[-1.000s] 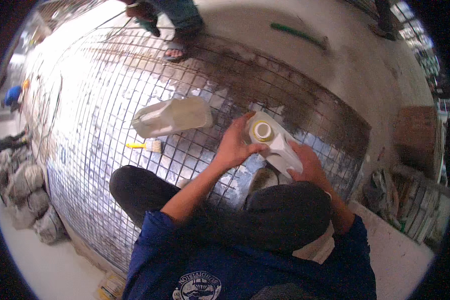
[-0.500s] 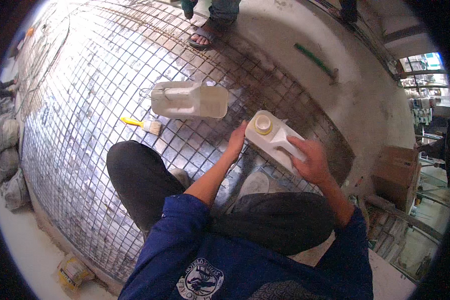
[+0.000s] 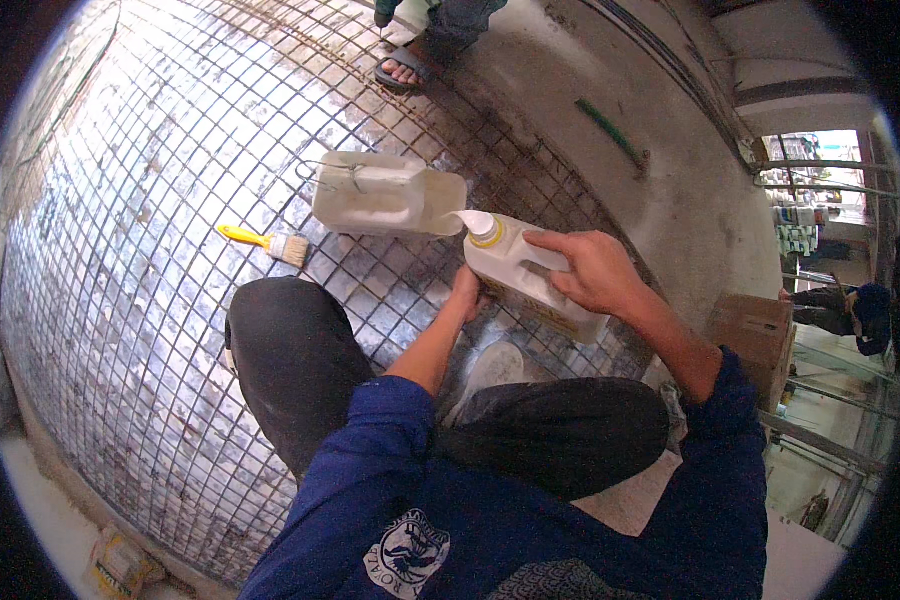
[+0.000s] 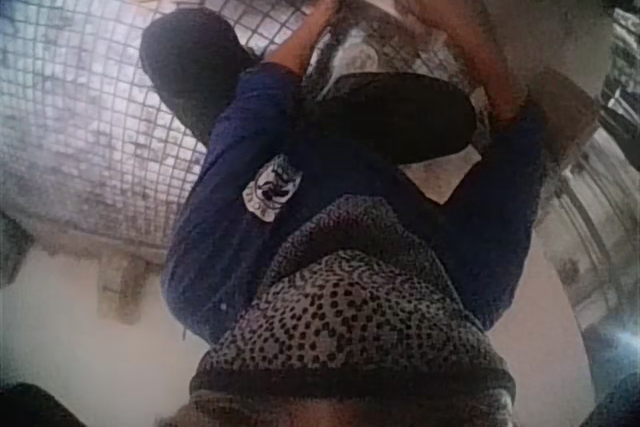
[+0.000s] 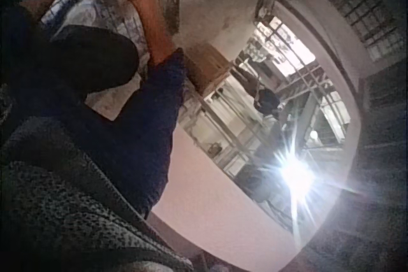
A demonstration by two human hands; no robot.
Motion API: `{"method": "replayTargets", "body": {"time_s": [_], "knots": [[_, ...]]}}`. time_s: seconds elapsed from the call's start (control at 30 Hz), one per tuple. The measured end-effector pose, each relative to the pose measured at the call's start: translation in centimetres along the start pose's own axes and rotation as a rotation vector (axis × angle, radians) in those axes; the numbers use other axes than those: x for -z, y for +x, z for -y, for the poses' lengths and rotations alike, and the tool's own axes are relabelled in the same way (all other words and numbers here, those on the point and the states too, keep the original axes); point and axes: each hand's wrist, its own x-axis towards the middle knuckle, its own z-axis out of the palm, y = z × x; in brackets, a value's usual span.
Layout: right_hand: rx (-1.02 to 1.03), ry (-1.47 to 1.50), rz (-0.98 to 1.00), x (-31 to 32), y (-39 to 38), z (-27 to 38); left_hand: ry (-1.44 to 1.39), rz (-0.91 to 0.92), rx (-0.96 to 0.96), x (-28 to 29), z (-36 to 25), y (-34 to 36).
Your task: The person hammers nails to secure a wire mesh to a wall, then pours a liquid from a container onto the mesh. Other workers are visible in the background.
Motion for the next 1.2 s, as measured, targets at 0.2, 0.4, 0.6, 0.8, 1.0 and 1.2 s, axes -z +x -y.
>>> {"method": "replayTargets", "body": {"time_s": [0.2,0.4,0.6,0.8,1.0,1.2], "knots": [[0.046,-0.077,-0.02,0.5,1.0,1.6,-0.164,0.034,0.082,-1.8,0.0,-1.0],[0.023,-0.143,-0.011,1.0,1.8,2.8,-0.225,0.145,0.139,-2.0,-0.3,-1.1],[-0.033,-0.152,0.038,1.2,2.6,4.2,-0.142,0.192,0.151,-2.3,-1.0,-1.9],[-0.001,-0.176,0.038,1.3,3.4,4.6,-0.153,0.186,0.207,-2.3,-1.1,-2.2],[-0.041,-0.197,0.094,1.7,4.5,5.3,-0.161,0.214,0.217,-2.5,-1.2,-2.8],[-0.031,-0.227,0.097,2.0,4.8,5.9,-0.163,0.23,0.231,-3.8,-2.0,-4.0]]}}
